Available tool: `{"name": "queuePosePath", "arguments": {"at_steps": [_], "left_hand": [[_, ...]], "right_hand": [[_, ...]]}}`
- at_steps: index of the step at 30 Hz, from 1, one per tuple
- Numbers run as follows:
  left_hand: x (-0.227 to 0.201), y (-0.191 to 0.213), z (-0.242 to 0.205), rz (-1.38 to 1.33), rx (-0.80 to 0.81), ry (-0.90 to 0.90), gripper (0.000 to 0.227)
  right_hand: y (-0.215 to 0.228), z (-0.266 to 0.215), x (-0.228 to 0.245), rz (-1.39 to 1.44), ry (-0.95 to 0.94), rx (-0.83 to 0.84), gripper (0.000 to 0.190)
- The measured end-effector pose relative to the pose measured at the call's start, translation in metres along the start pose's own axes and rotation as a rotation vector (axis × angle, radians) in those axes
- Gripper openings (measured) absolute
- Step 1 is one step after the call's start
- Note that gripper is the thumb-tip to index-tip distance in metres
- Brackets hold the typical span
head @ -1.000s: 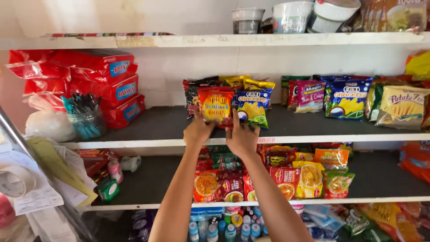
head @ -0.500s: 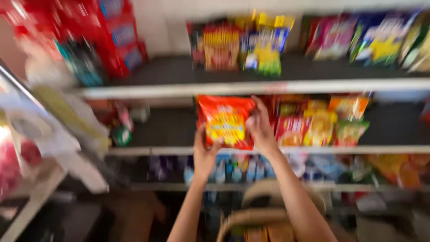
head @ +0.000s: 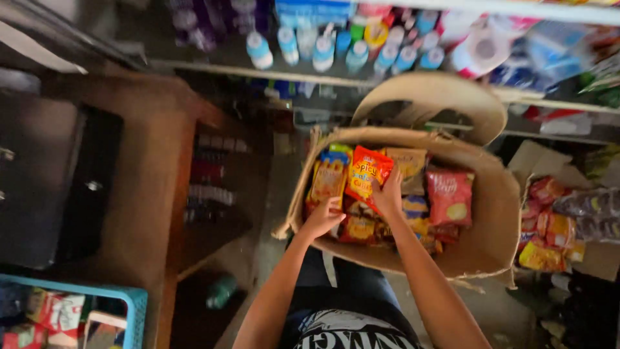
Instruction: Picking various snack bags from a shelf and placing them into a cardboard box.
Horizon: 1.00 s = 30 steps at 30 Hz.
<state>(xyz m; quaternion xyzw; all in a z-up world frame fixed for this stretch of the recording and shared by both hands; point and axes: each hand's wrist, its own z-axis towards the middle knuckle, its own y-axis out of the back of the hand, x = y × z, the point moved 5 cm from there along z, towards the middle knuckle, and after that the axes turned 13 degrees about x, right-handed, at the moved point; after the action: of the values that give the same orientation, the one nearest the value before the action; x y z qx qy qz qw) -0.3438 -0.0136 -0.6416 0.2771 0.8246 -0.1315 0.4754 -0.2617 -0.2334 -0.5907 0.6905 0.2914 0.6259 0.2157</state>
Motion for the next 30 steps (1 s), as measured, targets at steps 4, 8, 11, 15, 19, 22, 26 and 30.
{"name": "queuePosePath", "arguments": {"at_steps": [4,8,11,15,19,22,26,30], "left_hand": [[-0.02,-0.006,-0.02,-0.033,-0.058,0.058,0.069],[-0.034,0.004,-0.016,0.442,-0.136,-0.039,0.066],[-0.028,0.0,-0.002,0.684,-0.155,-0.073,0.071],[-0.029,-0.005,0.026,0.969,-0.117,0.038,0.071],[0.002,-0.01,0.057,1.019,0.094,0.257,0.075],[0.022,-0.014,0.078,1.144,0.128,0.38,0.082],[0.023,-0.025,0.11,1.07,-0.115,0.29,0.083],[0.007,-0.028,0.149,0.887,-0.24,0.248,0.081]], "right_hand": [[-0.053,0.006,-0.029,0.355,-0.201,0.164,0.089],[-0.096,0.033,-0.035,0.187,0.012,0.156,0.084],[-0.084,0.034,0.0,0.01,0.001,0.092,0.069],[-0.064,0.019,0.043,-0.385,-0.063,0.453,0.071],[-0.077,-0.008,-0.02,-0.416,0.225,0.395,0.062],[-0.083,-0.003,-0.045,-0.829,0.038,0.664,0.072],[-0.08,0.017,-0.067,-0.694,-0.14,0.563,0.071],[-0.082,0.025,-0.073,-0.681,-0.154,0.59,0.078]]}}
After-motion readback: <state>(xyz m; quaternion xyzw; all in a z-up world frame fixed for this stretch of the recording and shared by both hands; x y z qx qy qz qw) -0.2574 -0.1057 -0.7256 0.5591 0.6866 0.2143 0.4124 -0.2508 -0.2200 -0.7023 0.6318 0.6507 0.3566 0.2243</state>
